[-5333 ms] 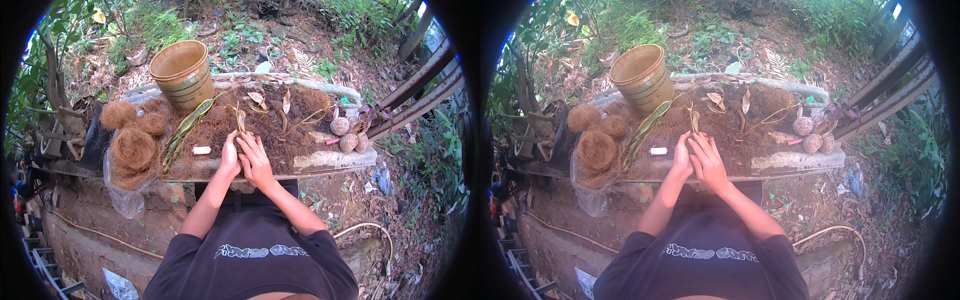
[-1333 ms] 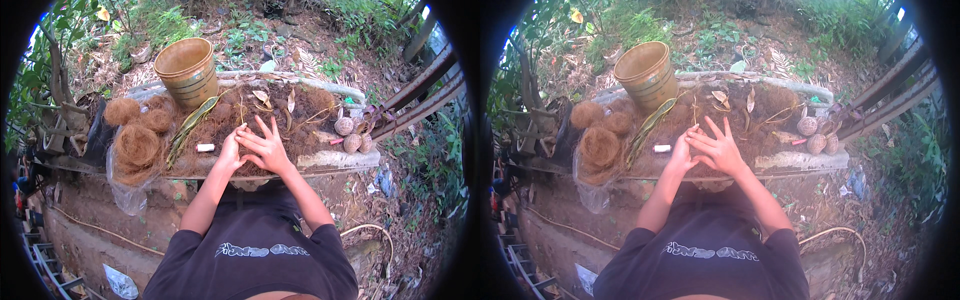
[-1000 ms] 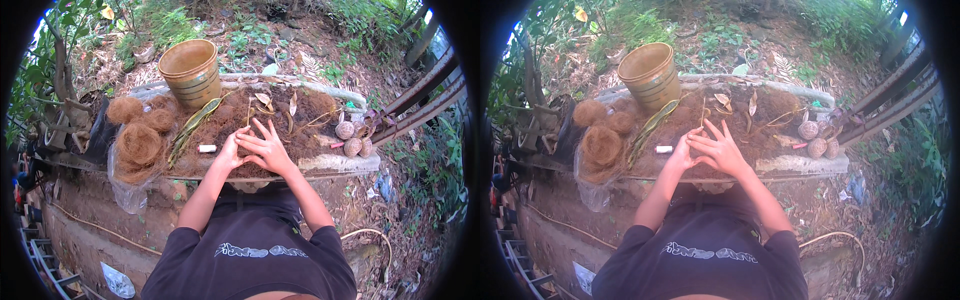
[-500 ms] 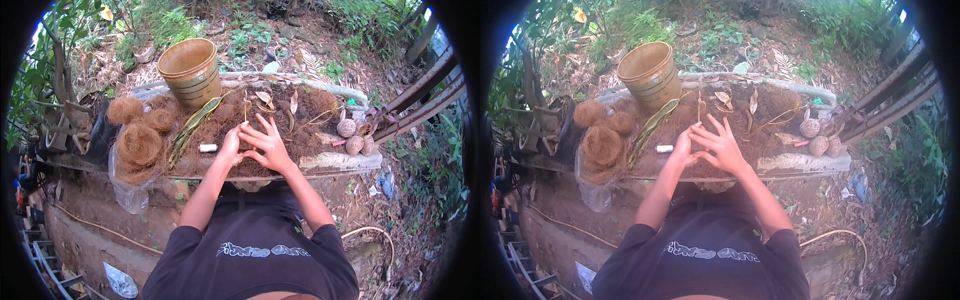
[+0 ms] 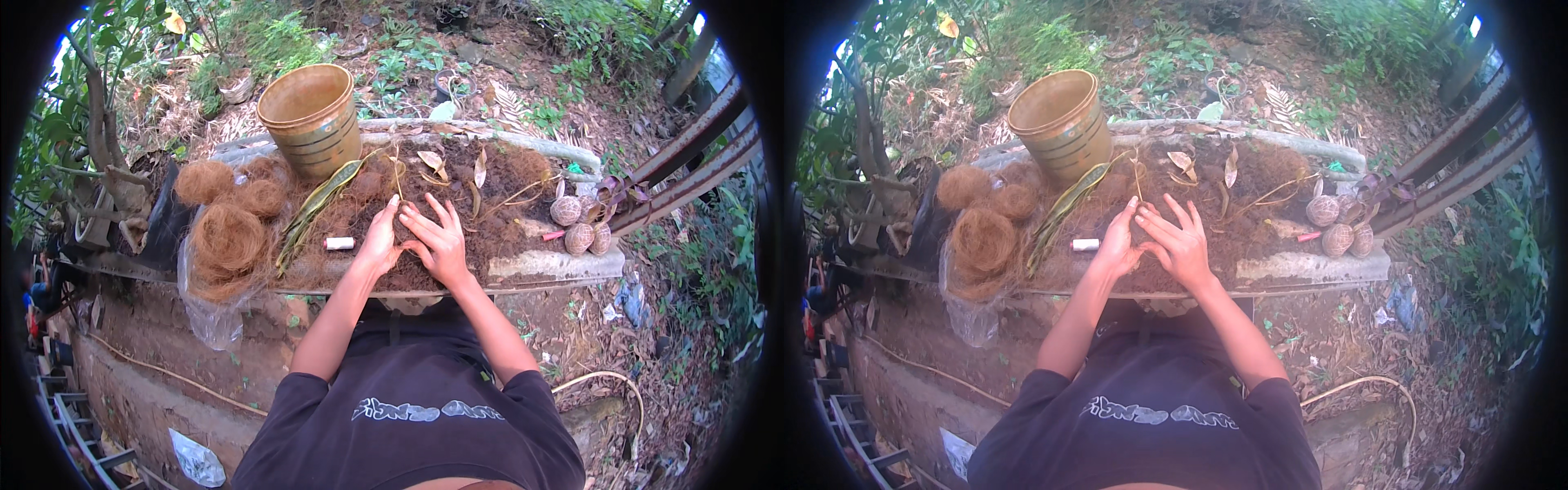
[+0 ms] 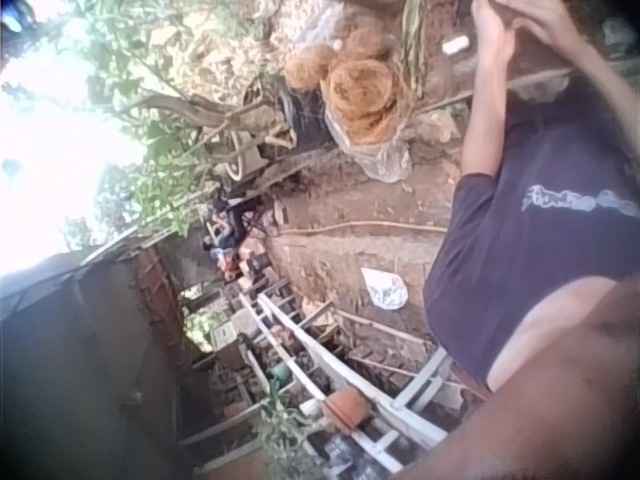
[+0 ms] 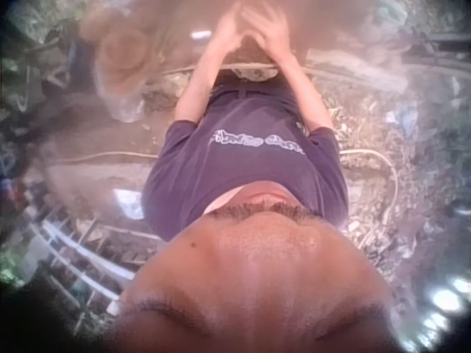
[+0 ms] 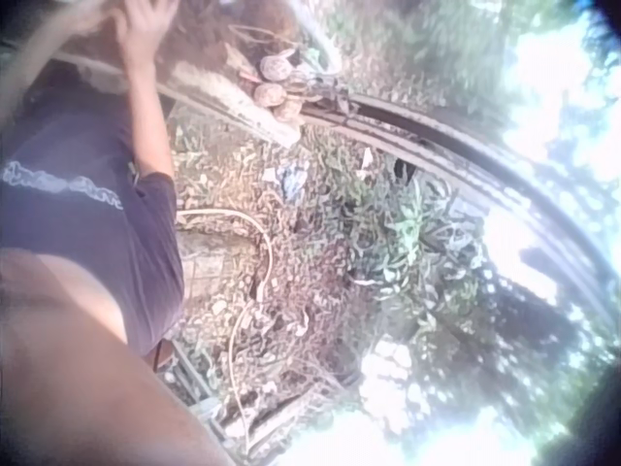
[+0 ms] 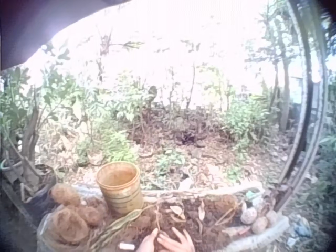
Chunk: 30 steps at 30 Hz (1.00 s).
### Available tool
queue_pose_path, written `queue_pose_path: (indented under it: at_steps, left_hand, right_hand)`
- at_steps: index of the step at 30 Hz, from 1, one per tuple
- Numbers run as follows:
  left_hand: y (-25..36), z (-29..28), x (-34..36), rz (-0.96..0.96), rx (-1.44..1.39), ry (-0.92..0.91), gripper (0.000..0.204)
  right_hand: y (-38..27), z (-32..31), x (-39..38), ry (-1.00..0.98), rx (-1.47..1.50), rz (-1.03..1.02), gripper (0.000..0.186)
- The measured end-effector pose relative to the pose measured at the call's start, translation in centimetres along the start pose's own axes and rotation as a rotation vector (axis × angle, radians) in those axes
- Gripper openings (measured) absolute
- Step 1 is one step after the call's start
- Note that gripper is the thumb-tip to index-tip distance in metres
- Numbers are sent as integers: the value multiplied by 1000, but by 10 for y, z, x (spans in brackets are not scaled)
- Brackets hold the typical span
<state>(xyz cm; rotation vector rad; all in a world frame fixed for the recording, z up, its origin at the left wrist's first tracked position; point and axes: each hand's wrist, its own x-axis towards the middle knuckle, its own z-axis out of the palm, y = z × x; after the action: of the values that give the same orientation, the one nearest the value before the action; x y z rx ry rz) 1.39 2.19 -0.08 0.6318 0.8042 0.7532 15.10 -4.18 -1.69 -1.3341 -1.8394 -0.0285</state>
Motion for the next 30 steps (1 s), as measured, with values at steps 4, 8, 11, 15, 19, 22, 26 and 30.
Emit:
queue_pose_path:
  at_steps: [4, 8, 11, 15, 19, 22, 26, 30]
  left_hand:
    - [-11, -9, 9, 106, -30, -42, 32]
    - [1, -1, 4, 34, -38, 87, 36]
    - [3, 0, 2, -8, -187, 30, 36]
    - [4, -5, 6, -15, -139, -99, 36]
    - [-2, 4, 5, 251, -21, 43, 34]
    - [-13, 9, 6, 301, -179, 59, 31]
    - [-18, 0, 8, 231, -373, -33, 30]
    - [-17, -12, 18, 158, -473, -39, 28]
  right_hand:
    - [1, 6, -6, 19, 20, 12, 50]
    - [5, 6, 1, -7, 103, 37, 59]
    - [0, -4, 5, -61, 138, 18, 65]
    - [5, -3, 2, -93, 176, -7, 64]
    - [0, 6, -1, 53, 321, 50, 65]
    - [-4, 14, -3, 112, 267, 54, 63]
    - [-7, 20, -7, 129, 261, 111, 61]
    - [-6, 24, -10, 97, 274, 94, 63]
